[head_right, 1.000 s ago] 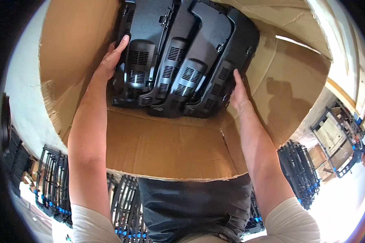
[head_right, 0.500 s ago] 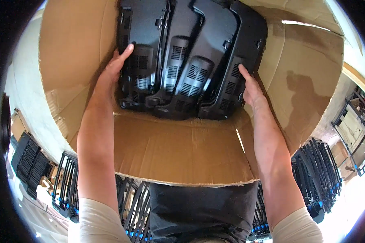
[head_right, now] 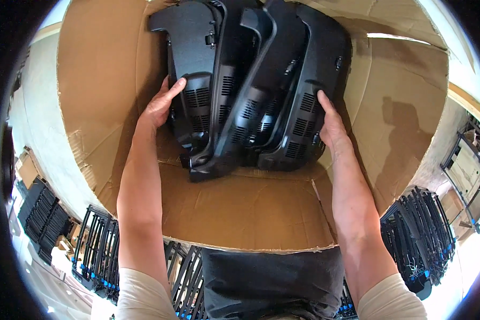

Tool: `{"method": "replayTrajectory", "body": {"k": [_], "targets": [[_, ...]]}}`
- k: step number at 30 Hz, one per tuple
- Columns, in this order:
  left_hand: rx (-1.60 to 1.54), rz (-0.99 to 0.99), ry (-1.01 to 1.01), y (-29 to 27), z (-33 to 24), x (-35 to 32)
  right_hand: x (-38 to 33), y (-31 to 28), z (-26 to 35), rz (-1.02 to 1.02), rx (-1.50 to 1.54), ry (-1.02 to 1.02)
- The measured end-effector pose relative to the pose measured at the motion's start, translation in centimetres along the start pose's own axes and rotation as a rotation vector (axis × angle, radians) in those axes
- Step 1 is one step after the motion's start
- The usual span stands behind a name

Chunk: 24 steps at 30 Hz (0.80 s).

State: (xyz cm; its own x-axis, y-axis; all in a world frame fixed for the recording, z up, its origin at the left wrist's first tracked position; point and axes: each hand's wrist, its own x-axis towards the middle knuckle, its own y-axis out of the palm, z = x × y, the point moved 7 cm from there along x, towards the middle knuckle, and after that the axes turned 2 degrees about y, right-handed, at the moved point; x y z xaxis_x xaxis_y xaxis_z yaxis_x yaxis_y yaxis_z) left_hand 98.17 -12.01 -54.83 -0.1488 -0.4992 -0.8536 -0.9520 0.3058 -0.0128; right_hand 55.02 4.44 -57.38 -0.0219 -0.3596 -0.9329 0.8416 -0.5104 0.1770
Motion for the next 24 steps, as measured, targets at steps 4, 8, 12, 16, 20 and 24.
{"method": "replayTrajectory", "body": {"k": [4, 8, 12, 16, 20, 24], "targets": [[-0.048, -0.052, 0.02, -1.6, -0.2, -0.5, -0.6, 4.3, -0.8, 0.072, 0.018, -0.021], [-0.134, -0.05, 0.018, 0.0, -0.4, -1.7, -0.8, 6.0, -0.3, 0.071, -0.102, -0.055], [-0.253, -0.081, -0.012, -0.3, 0.2, -1.8, 0.0, 6.4, 0.8, 0.232, 0.038, 0.022], [-0.345, -0.054, 0.053, 1.9, 1.1, -1.8, 1.1, 5.1, 0.9, 0.142, -0.004, 0.07], [-0.401, -0.026, 0.031, 2.6, 1.5, -2.0, 1.1, 3.9, 1.0, 0.182, 0.068, 0.111], [-0.454, 0.023, -0.017, 2.5, 2.7, -1.6, 1.7, 3.7, 0.2, 0.178, 0.013, 0.114]]}}
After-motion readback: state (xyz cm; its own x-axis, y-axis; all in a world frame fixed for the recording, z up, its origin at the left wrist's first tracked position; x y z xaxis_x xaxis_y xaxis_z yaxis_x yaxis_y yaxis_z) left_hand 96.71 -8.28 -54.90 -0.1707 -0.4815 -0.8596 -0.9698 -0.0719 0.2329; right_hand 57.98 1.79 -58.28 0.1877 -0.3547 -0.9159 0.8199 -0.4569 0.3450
